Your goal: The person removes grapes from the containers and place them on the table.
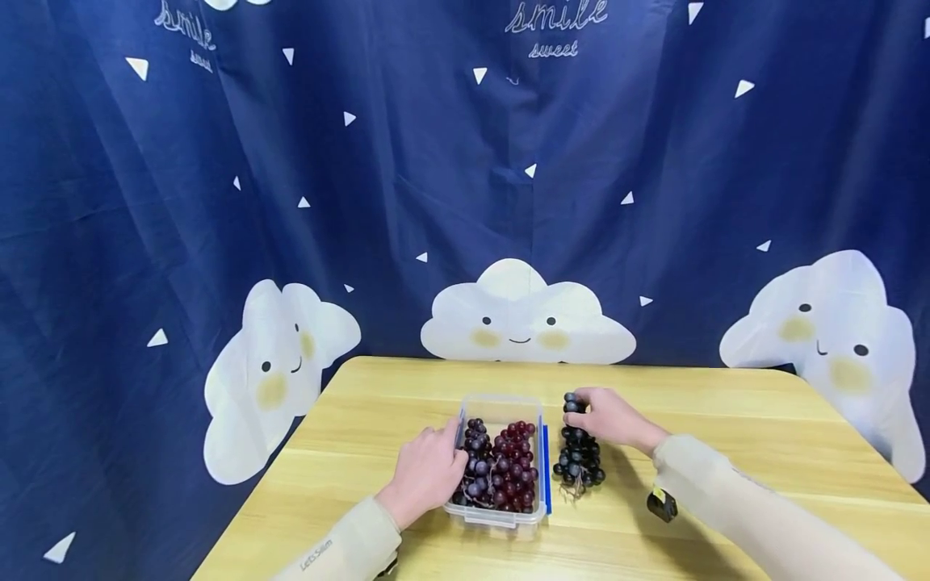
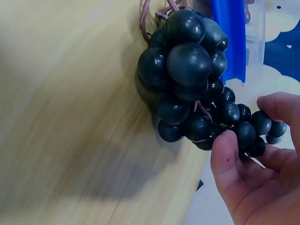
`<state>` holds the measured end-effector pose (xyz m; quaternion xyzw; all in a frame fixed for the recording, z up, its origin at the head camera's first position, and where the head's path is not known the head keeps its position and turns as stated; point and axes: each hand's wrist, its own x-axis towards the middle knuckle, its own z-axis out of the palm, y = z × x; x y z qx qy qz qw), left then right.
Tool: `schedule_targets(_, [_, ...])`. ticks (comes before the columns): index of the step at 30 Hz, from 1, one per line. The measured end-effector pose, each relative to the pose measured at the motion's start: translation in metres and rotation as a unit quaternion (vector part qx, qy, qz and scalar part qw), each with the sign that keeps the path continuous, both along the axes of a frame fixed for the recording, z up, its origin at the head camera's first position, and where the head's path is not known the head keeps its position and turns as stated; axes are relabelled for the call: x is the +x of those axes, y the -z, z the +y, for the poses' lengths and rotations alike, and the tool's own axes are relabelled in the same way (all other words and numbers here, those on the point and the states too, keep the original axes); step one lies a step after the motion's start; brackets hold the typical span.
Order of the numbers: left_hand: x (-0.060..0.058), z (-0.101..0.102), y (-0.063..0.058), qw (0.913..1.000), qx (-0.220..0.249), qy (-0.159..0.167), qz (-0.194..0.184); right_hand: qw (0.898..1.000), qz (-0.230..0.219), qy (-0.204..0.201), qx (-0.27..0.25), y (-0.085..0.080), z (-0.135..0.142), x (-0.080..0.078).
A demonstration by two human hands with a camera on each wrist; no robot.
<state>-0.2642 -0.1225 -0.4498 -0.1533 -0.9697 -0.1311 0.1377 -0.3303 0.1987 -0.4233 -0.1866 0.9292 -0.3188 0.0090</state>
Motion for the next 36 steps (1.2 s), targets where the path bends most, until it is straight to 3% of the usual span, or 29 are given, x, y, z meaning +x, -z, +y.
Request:
schedule_targets(10, [0.000,0.001,0.001,1.0000,0.002,0.000,-0.005,0.999,-0.023,0.024,-0.022,0.008,0.005,-0.006])
schedule_targets(18, [-0.003,0.001,0.002,1.0000,0.007,0.005,0.003,0.999,-0.006,0.040,0.008,0.010,0.012,-0.004])
schedule_targets(25, [-0.004,0.000,0.003,1.0000,0.007,0.002,-0.002,0.996,0.043,0.049,0.056,0.011,0.012,0.005])
schedule_targets(31, [-0.002,-0.001,0.003,0.9999,0.013,0.006,-0.005,0.986,0.087,0.088,0.108,0.012,0.008,0.021])
schedule_targets(36, [-0.001,-0.002,0.003,0.9999,0.012,0.005,-0.003,0.981,0.065,0.103,0.148,0.009,0.002,0.034])
